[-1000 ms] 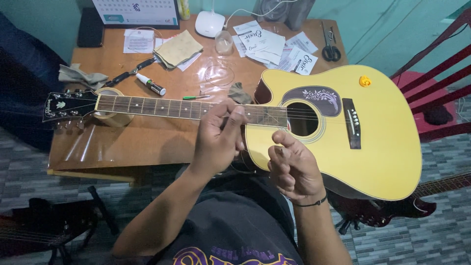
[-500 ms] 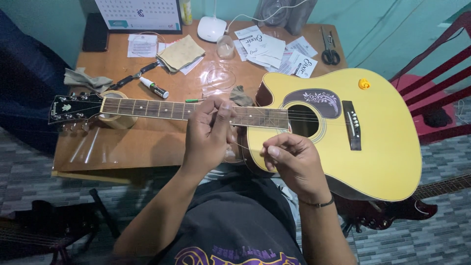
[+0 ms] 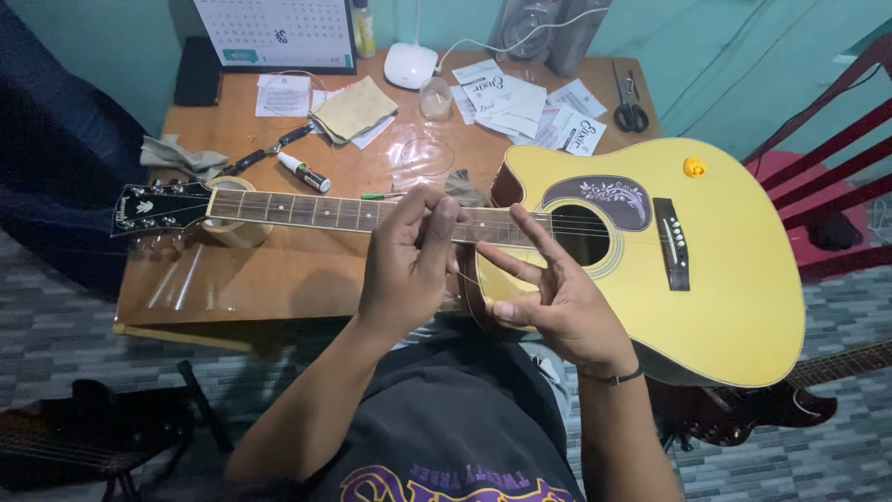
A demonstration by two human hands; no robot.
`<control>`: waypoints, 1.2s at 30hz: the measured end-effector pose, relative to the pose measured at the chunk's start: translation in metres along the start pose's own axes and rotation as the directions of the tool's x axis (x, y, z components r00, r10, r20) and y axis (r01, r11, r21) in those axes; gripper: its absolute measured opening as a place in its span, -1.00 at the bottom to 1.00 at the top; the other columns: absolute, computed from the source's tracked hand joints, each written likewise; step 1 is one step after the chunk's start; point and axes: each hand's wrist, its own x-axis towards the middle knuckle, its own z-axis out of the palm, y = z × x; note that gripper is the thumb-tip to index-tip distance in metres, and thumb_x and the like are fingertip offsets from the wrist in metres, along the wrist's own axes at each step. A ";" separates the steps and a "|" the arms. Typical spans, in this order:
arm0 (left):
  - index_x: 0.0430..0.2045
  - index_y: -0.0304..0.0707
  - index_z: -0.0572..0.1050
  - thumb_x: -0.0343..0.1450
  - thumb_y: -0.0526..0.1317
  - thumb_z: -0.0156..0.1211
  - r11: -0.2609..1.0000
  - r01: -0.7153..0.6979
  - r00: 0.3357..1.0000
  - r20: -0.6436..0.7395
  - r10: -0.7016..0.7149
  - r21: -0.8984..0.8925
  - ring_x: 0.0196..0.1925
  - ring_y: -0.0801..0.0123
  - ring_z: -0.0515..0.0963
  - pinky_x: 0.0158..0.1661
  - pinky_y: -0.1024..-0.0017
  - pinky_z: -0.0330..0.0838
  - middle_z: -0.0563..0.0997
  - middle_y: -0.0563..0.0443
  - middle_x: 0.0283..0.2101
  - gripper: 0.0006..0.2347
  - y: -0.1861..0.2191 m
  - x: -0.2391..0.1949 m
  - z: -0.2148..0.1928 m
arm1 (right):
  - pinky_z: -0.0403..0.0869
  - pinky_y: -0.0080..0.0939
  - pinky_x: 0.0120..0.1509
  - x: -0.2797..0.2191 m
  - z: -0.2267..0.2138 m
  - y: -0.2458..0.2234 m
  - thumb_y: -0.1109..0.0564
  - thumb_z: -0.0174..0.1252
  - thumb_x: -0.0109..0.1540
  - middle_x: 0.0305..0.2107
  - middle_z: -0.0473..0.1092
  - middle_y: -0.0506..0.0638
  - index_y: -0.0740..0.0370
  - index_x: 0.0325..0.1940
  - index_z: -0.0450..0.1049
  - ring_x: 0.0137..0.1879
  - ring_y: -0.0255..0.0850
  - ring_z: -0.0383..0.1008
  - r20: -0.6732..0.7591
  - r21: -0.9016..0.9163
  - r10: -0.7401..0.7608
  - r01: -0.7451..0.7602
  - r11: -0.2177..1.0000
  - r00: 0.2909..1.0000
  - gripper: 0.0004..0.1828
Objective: The person removes an old string from the headstock of an acoustic guitar. They then take a new string, thread it through the soundhole, and begin winding it onto the tuning peg.
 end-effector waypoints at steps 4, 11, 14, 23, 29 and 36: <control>-0.34 -0.25 0.48 0.61 -0.12 -0.08 0.998 -0.040 0.999 -0.034 0.042 0.047 -0.70 0.46 0.48 -0.51 0.53 0.43 0.40 0.07 -0.79 -0.76 0.006 0.004 -0.003 | 0.72 -0.12 -0.24 -0.004 -0.013 0.012 0.51 0.37 -0.07 0.26 0.22 0.61 0.13 0.62 -0.18 -0.14 0.21 0.57 0.075 0.030 0.043 -0.046 0.999 0.996 0.32; -0.35 -0.27 0.45 0.62 -0.11 -0.09 0.998 -0.052 0.995 -0.087 0.049 -0.024 -0.71 0.53 0.42 -0.52 0.64 0.34 0.34 0.10 -0.81 -0.74 0.001 0.016 -0.025 | 0.70 -0.01 -0.17 -0.009 -0.043 0.032 0.53 0.17 0.11 -0.18 0.57 0.49 0.58 0.22 0.37 -0.18 0.17 0.65 -0.113 -0.046 0.098 -0.104 0.994 0.989 -0.44; -0.39 -0.30 0.45 0.61 -0.12 -0.07 0.996 -0.027 0.997 -0.068 0.021 -0.088 -0.75 0.52 0.41 -0.56 0.64 0.34 0.34 0.07 -0.84 -0.73 -0.003 0.018 -0.025 | 0.71 0.02 -0.13 -0.010 -0.031 0.011 0.45 0.21 0.16 -0.29 0.62 0.39 0.58 -0.02 0.56 -0.22 0.09 0.69 -0.200 -0.247 0.017 -0.067 0.967 0.980 -0.71; -0.57 -0.35 0.50 0.54 -0.18 0.05 0.986 0.110 0.994 -0.005 -0.111 -0.126 -0.86 0.50 0.35 -0.69 0.63 0.26 0.31 0.04 -0.93 -0.72 0.002 0.004 -0.006 | 0.40 -0.17 -0.24 -0.007 -0.001 -0.018 0.33 0.45 0.07 -0.57 0.31 0.04 0.37 -0.25 0.74 -0.34 -0.23 0.26 -0.204 -0.580 -0.090 -0.046 0.813 0.975 -0.83; -0.58 -0.34 0.51 0.53 -0.18 0.05 0.982 0.149 0.988 0.063 -0.143 -0.111 -0.88 0.51 0.35 -0.71 0.64 0.23 0.34 0.01 -0.94 -0.72 0.001 0.005 0.006 | 0.41 -0.23 -0.36 -0.003 -0.020 -0.010 0.29 0.43 0.08 -0.66 0.35 0.02 0.42 -0.26 0.68 -0.49 -0.24 0.30 -0.175 -0.521 -0.097 -0.009 0.853 0.980 -0.83; -0.55 -0.41 0.52 0.53 -0.22 0.03 0.976 0.166 0.983 0.100 -0.153 -0.139 -0.88 0.48 0.35 -0.71 0.60 0.24 0.35 -0.01 -0.93 -0.72 0.000 0.001 0.007 | 0.50 -0.25 -0.42 0.000 -0.081 0.041 0.24 0.37 0.09 -0.45 0.54 0.34 0.47 -0.21 0.57 -0.37 -0.06 0.58 -0.194 0.055 -0.222 0.236 0.970 0.956 -0.74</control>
